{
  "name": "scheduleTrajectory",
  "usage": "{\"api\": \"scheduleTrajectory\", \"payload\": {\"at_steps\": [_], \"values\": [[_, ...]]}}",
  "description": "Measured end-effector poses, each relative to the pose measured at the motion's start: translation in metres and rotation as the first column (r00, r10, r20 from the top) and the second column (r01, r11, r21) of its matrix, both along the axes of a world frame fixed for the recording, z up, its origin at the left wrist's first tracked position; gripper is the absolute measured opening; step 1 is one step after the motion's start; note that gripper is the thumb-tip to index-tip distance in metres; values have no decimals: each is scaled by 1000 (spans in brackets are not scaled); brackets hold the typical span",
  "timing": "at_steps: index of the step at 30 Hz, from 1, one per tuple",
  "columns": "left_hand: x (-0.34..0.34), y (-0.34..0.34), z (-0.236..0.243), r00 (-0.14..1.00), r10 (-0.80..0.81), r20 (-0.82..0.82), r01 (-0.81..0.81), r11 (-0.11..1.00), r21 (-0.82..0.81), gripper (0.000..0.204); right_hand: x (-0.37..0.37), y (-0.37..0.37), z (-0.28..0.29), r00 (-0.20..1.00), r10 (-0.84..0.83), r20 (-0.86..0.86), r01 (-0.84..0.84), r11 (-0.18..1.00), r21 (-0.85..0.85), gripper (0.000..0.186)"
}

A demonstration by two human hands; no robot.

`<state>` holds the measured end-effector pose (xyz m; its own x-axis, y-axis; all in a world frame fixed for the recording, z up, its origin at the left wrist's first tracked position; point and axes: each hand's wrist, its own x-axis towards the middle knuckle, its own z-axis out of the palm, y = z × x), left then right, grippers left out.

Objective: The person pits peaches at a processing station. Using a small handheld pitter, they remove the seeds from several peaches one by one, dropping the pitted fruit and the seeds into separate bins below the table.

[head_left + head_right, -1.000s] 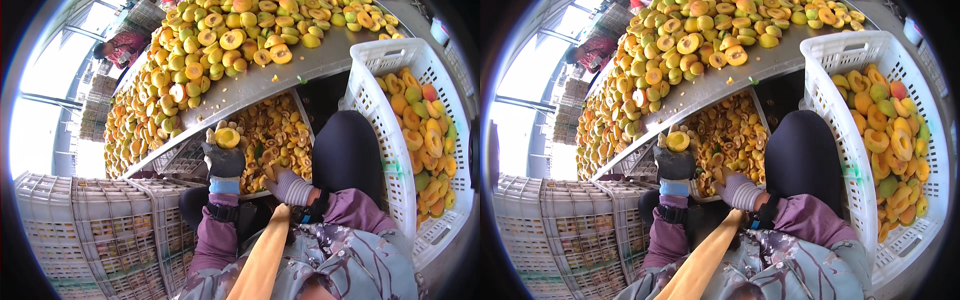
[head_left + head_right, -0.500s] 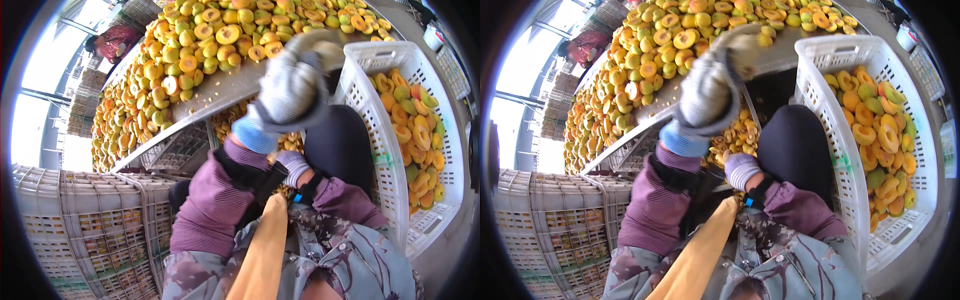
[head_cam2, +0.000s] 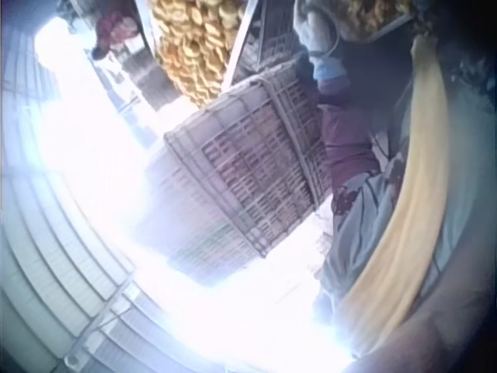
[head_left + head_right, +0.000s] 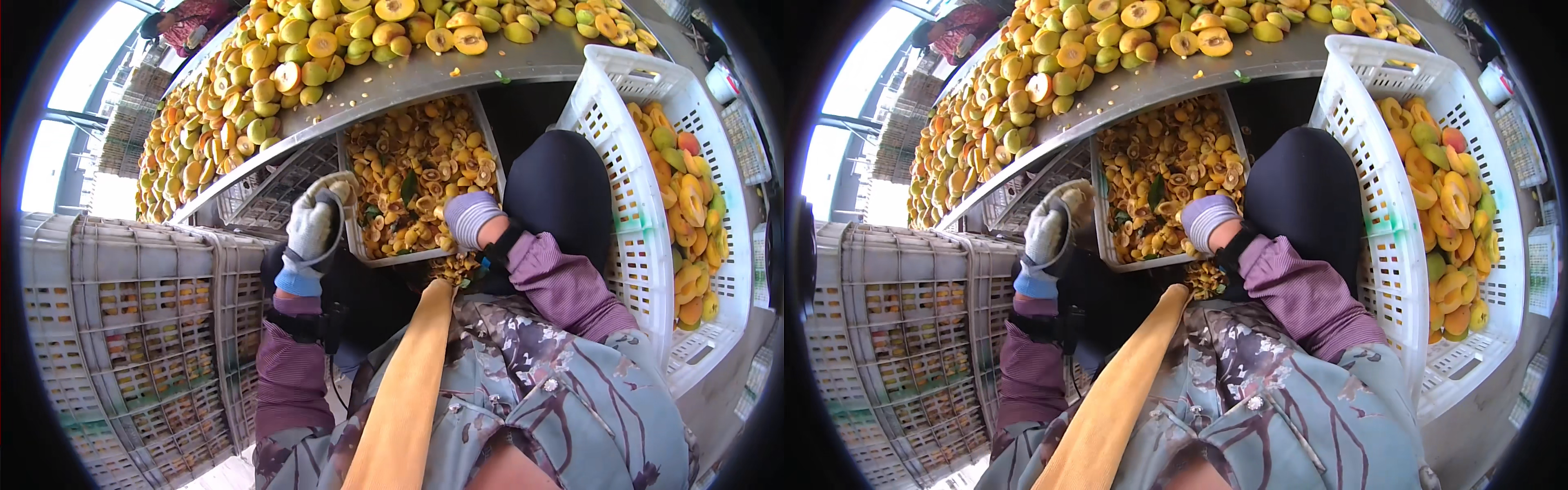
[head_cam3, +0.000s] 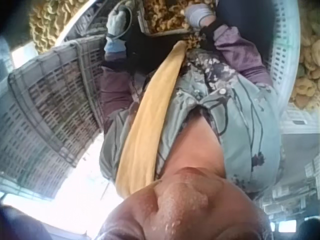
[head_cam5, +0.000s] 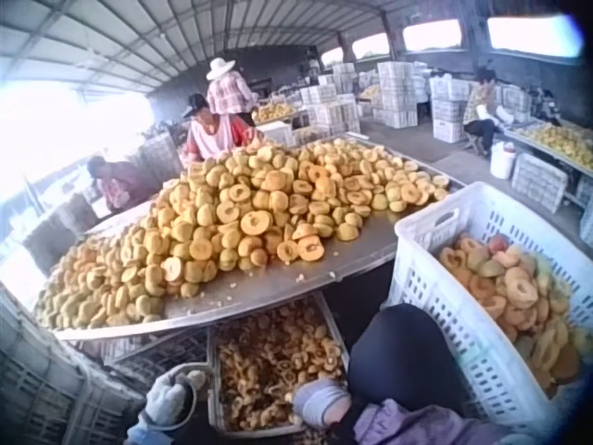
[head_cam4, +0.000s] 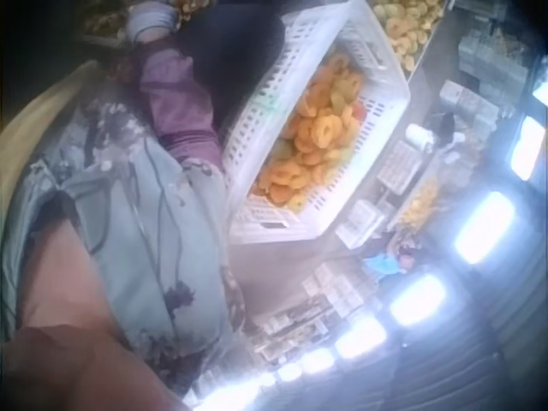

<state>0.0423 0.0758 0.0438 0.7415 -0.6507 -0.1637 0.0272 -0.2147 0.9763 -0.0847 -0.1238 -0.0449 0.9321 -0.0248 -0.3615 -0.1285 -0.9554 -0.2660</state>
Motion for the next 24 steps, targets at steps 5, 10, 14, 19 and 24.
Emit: {"api": "scheduleTrajectory", "payload": {"at_steps": [5, 10, 14, 19, 24], "values": [[-20, 4, -17, 979, 26, -200, -8, 996, 88, 30, 2, 2, 11, 974, -158, 160, 150, 987, 66, 37], [-35, -18, -50, 949, 46, -312, -102, 981, -164, 37, -6, 14, 31, 931, -132, 339, 85, 985, 152, 32], [-34, -32, -62, 991, 74, -113, -94, 978, -186, 30, -10, 21, 42, 935, -38, 353, 31, 999, 25, 20], [-15, -49, -67, 938, 200, 284, -63, 902, -428, 32, -10, 5, 55, 998, -33, 57, 29, 997, 69, 33], [-18, -48, -66, 967, 195, -164, -216, 969, -123, 53, -15, -8, 32, 852, -315, 418, 292, 949, 121, 39]]}}
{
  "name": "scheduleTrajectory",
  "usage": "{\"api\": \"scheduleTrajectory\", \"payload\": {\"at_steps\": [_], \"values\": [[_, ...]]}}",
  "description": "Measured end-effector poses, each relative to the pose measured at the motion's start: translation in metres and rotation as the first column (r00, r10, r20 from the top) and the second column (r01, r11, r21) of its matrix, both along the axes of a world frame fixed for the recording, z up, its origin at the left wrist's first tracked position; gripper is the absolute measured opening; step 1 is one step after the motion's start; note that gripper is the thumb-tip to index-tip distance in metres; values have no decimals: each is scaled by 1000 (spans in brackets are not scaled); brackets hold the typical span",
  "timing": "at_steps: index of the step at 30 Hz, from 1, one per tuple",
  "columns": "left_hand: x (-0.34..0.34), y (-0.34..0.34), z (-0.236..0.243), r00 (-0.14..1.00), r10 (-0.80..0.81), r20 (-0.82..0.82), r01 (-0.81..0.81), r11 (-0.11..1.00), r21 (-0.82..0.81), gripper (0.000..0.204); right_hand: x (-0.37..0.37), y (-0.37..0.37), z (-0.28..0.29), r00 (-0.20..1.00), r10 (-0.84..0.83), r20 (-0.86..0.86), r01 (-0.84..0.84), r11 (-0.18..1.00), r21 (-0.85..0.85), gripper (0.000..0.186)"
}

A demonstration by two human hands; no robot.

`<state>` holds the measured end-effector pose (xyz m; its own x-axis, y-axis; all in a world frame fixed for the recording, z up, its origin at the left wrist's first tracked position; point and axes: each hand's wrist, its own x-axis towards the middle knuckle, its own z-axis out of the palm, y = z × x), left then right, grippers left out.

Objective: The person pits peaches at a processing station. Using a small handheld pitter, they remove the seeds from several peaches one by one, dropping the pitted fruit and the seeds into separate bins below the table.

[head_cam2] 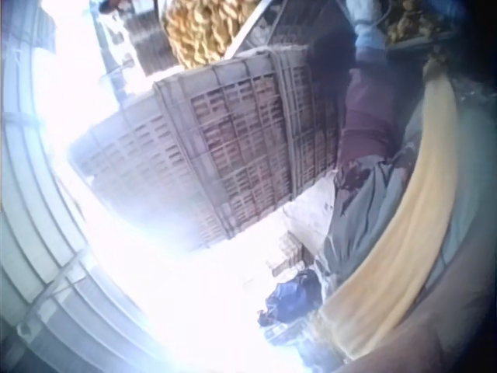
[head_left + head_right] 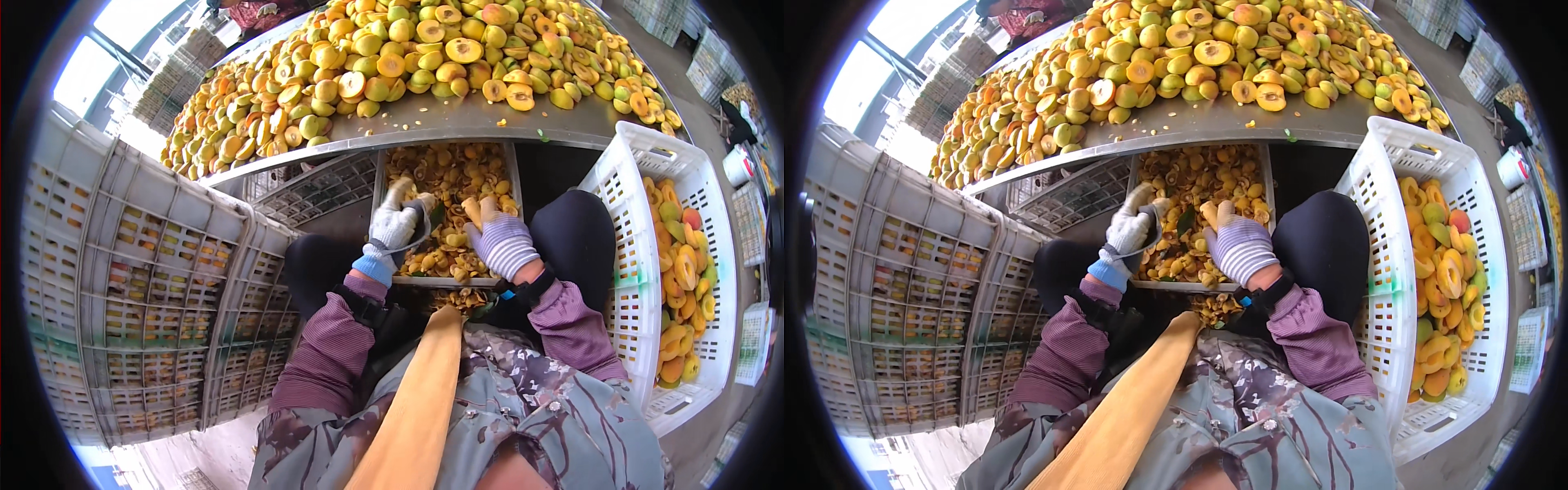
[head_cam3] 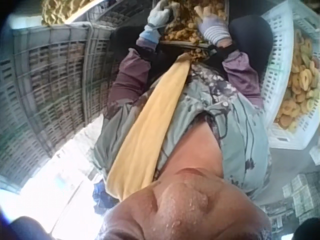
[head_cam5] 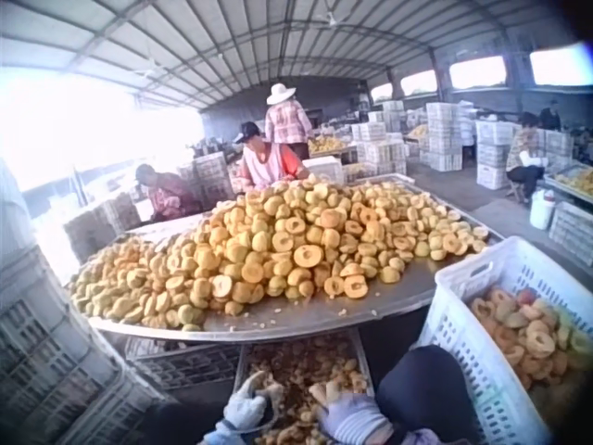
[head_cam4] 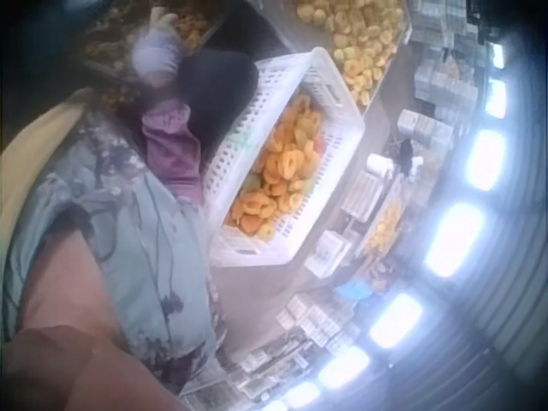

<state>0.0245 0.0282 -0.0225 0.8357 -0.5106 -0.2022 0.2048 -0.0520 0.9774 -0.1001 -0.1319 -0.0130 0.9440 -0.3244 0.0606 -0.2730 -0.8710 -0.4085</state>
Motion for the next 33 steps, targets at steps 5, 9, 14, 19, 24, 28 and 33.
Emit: {"api": "scheduleTrajectory", "payload": {"at_steps": [5, 9, 14, 19, 24, 28, 33], "values": [[-6, 12, -42, 888, -429, 167, 447, 890, -91, 41, 12, 18, -1, 977, 124, 175, -93, 979, -179, 27], [-30, 7, -6, 863, -402, 305, 440, 896, -65, 31, 18, 18, 0, 973, 218, 77, -205, 968, -143, 30], [-7, 8, -21, 781, -244, -575, -26, 907, -419, 25, 20, 17, 103, 938, 247, 242, -213, 964, -156, 31], [-5, 13, -8, 827, -179, -534, -64, 913, -404, 25, -1, 123, 235, 209, 689, 694, -967, 250, 43, 18], [-29, -20, 65, 925, -210, -316, 29, 870, -491, 26, -24, 176, 290, -13, 744, 668, -993, 67, -93, 18], [-91, -79, 109, 909, -409, -84, 296, 774, -559, 26, -24, 179, 291, 14, 728, 686, -991, 100, -87, 19], [-169, -112, 130, 810, -566, 152, 557, 661, -503, 26, -36, 185, 295, -6, 710, 705, -990, 95, -104, 19]]}}
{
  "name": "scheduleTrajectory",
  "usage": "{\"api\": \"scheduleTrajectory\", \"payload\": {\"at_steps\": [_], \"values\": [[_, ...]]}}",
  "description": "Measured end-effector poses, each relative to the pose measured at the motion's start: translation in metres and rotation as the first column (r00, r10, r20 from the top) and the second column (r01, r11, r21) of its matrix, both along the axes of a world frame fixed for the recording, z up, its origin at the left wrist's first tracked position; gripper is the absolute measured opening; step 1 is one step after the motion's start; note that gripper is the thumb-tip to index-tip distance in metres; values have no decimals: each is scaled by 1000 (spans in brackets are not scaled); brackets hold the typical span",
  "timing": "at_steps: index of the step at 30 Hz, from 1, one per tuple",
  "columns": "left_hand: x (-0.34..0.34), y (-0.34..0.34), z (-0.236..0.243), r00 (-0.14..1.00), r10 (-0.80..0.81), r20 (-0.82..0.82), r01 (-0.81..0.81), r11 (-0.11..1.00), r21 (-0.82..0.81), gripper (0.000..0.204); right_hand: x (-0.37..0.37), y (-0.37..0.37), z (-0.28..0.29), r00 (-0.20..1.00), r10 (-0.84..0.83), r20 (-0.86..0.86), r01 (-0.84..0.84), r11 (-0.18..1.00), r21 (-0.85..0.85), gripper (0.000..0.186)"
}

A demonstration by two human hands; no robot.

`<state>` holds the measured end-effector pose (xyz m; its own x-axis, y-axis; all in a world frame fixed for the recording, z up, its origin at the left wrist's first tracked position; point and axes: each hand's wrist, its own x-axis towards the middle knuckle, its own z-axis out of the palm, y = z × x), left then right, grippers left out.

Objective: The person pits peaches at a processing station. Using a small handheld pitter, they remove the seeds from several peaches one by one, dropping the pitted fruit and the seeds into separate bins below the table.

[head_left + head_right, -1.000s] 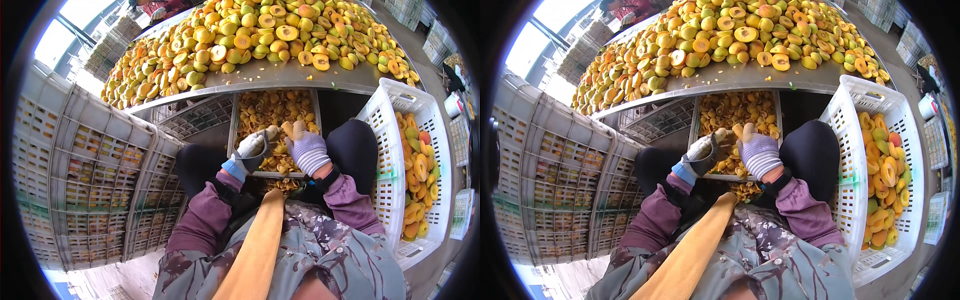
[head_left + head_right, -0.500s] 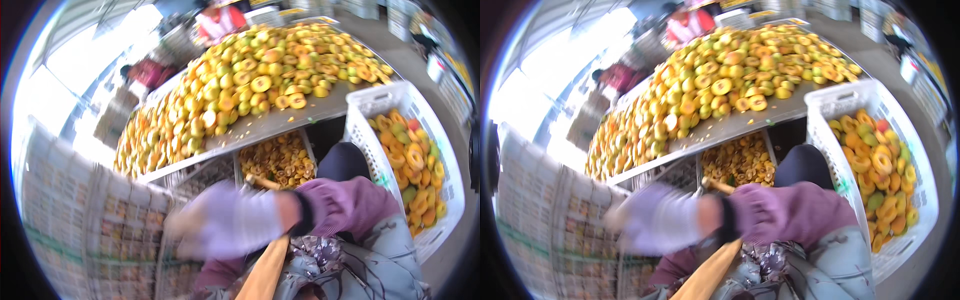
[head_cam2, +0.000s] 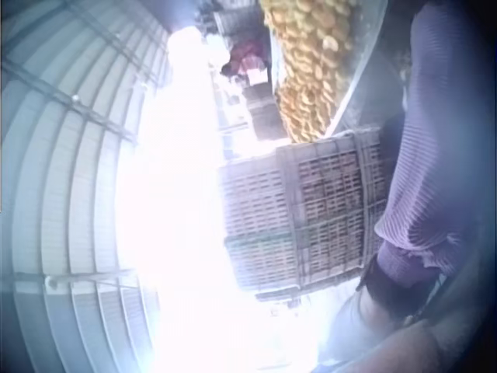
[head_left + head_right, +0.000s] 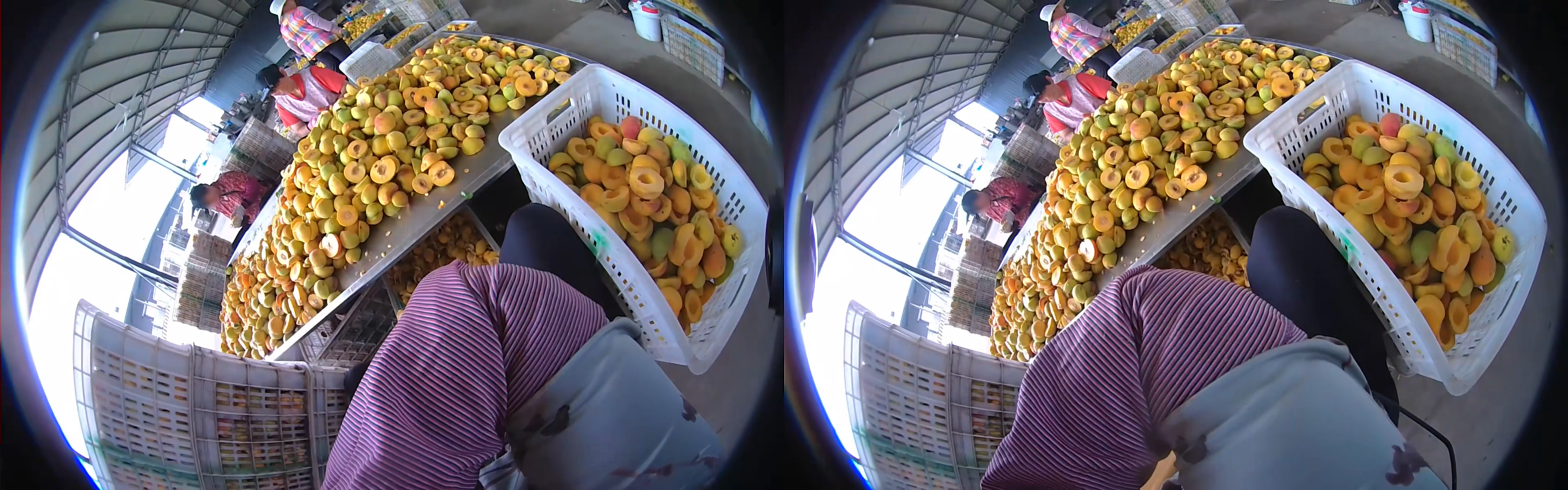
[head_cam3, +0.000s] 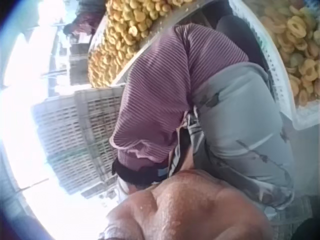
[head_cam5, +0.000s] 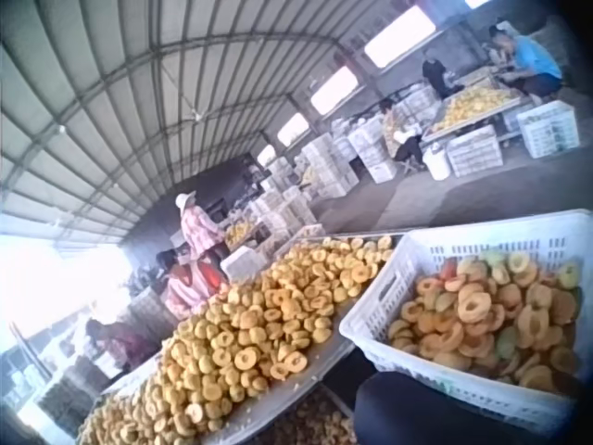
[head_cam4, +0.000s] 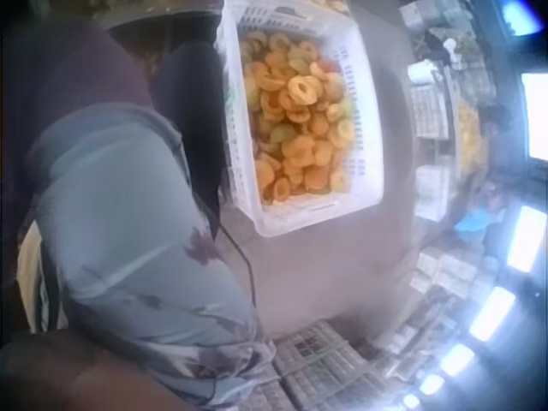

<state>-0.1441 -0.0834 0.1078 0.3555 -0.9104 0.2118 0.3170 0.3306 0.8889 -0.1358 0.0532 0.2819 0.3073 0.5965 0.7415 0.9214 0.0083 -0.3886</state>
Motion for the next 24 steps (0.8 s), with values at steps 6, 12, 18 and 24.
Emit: {"api": "scheduleTrajectory", "payload": {"at_steps": [6, 12, 18, 24], "values": [[-13, 2, 11, 996, -11, 90, 9, 1000, 26, 27, -17, 16, 7, 1000, 21, 5, -21, 1000, 1, 19], [-12, 20, 4, 991, 71, 110, -87, 985, 152, 28, -51, 24, 20, 994, 76, 78, -79, 996, 37, 20], [46, 57, -17, 964, 267, 3, -251, 902, 351, 28, -81, 5, 26, 988, 90, 124, -100, 992, 79, 21], [96, 102, -35, 887, 450, -108, -384, 845, 372, 29, -90, -43, 36, 985, 75, 152, -106, 972, 209, 21]]}}
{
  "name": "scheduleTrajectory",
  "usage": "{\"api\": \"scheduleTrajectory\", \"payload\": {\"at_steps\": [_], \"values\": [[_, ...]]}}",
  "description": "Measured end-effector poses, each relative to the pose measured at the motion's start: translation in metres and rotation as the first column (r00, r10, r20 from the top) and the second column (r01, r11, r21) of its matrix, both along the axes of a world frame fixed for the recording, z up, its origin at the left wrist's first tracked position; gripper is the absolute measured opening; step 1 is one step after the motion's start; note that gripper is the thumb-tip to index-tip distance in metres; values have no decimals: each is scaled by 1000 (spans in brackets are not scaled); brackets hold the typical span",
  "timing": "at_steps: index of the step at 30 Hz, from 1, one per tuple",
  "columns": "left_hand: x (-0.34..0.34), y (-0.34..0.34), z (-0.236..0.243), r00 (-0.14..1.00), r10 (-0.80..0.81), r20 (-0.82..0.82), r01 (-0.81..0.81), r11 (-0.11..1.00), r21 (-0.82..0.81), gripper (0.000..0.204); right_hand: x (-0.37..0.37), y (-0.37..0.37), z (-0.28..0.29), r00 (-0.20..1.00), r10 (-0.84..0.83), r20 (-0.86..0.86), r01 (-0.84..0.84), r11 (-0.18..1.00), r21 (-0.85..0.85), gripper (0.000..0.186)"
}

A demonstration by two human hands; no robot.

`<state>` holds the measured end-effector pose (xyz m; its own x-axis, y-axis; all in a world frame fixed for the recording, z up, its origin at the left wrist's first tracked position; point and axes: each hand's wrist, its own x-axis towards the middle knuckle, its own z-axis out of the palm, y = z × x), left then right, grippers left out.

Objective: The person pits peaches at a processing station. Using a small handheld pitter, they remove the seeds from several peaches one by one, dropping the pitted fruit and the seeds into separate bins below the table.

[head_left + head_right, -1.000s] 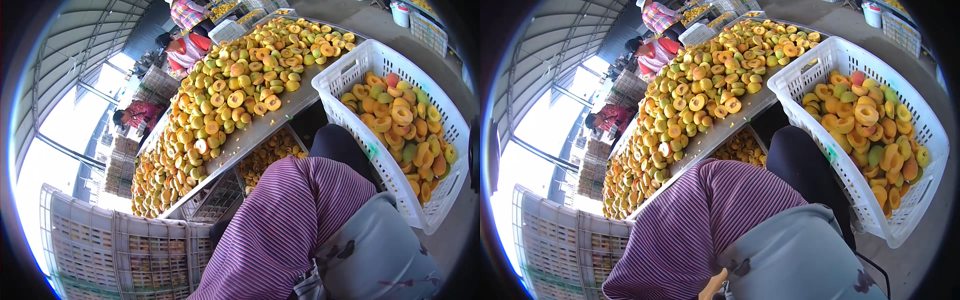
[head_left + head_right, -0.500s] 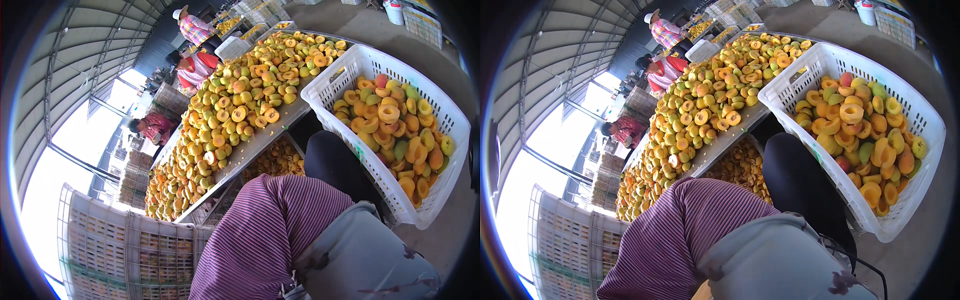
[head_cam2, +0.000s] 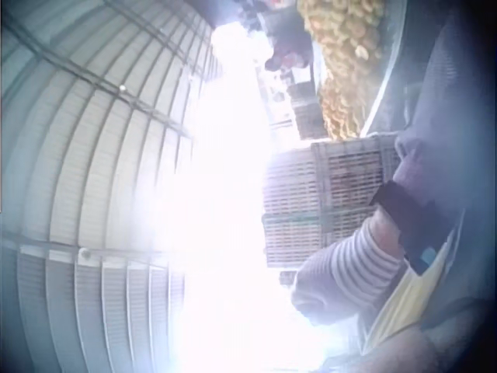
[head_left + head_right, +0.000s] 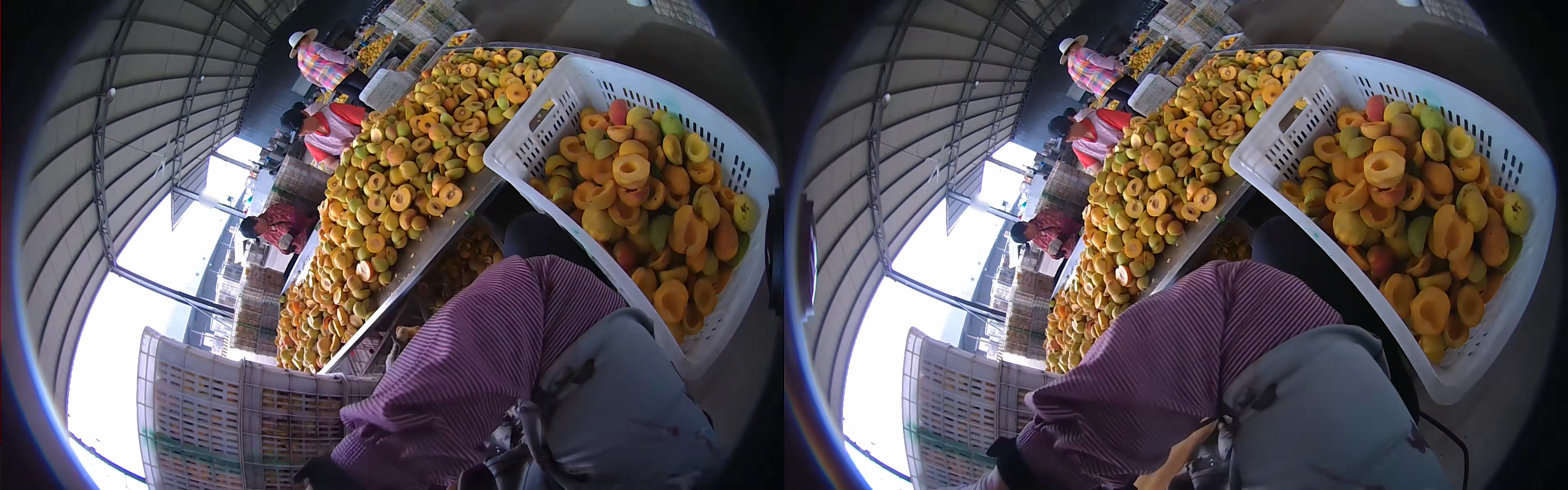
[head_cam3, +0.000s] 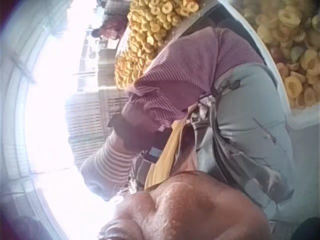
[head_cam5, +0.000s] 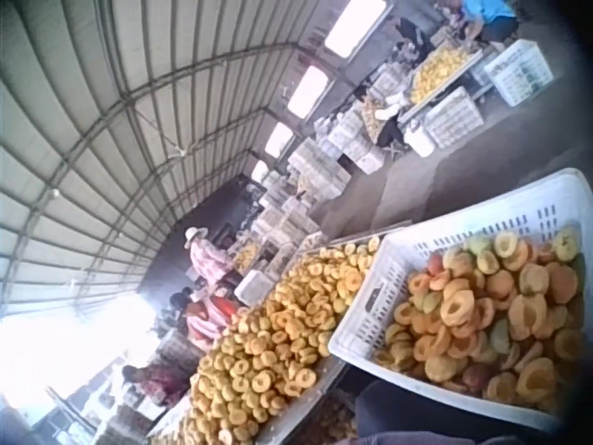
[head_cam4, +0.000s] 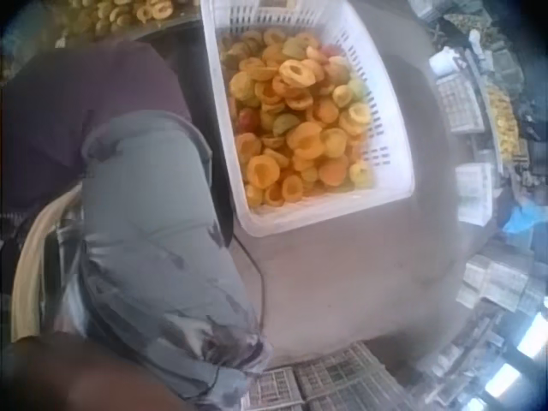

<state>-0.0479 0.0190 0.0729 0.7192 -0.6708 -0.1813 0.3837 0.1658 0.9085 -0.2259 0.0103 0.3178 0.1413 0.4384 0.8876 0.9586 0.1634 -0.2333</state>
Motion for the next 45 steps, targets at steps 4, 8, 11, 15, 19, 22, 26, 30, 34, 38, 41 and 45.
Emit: {"api": "scheduleTrajectory", "payload": {"at_steps": [4, 8, 11, 15, 19, 22, 26, 30, 34, 38, 41, 45], "values": [[36, 40, -7, 995, 94, -42, -98, 991, -90, 30, 46, -49, -38, 939, -301, -166, 326, 934, 147, 22], [66, 53, -37, 997, 39, -74, -51, 984, -173, 30, 114, -99, -142, 459, -866, -200, 876, 478, -61, 35], [81, 47, -66, 470, -9, 883, -203, 972, 118, 27, 136, -109, -209, 255, -944, -211, 850, 323, -417, 53], [71, 44, -91, 915, 229, 332, -181, 969, -169, 25, 150, -74, -241, 282, -930, -235, 675, 366, -640, 43], [61, 40, -95, 918, 227, 325, -250, 968, 31, 26, 158, -74, -259, 378, -878, -293, 639, 477, -604, 35], [68, 39, -102, 802, 92, 591, -317, 903, 289, 30, 186, -95, -308, 489, -724, -486, 541, 689, -482, 19], [47, 41, -82, 873, 29, 486, -213, 921, 326, 33, 172, -88, -300, 387, -570, -725, 505, 789, -351, 16], [46, 58, -89, 855, 159, 493, -272, 947, 168, 32, 179, -91, -303, 301, -654, -694, 587, 700, -406, 15], [28, 71, -68, 951, 182, 249, -164, 982, -93, 28, 155, -86, -277, -24, -273, -962, 559, 794, -239, 18], [17, 63, -53, 951, 131, 280, -122, 991, -49, 22, 175, -129, -319, 91, -41, -995, 689, 724, 33, 20], [34, 64, -87, 990, -25, -142, -59, 828, -558, 20, 181, -116, -323, 25, -188, -982, 606, 784, -135, 19], [48, 51, -100, 1000, -5, 17, 12, 886, -463, 21, 168, -115, -319, -54, -221, -974, 623, 754, -206, 15]]}}
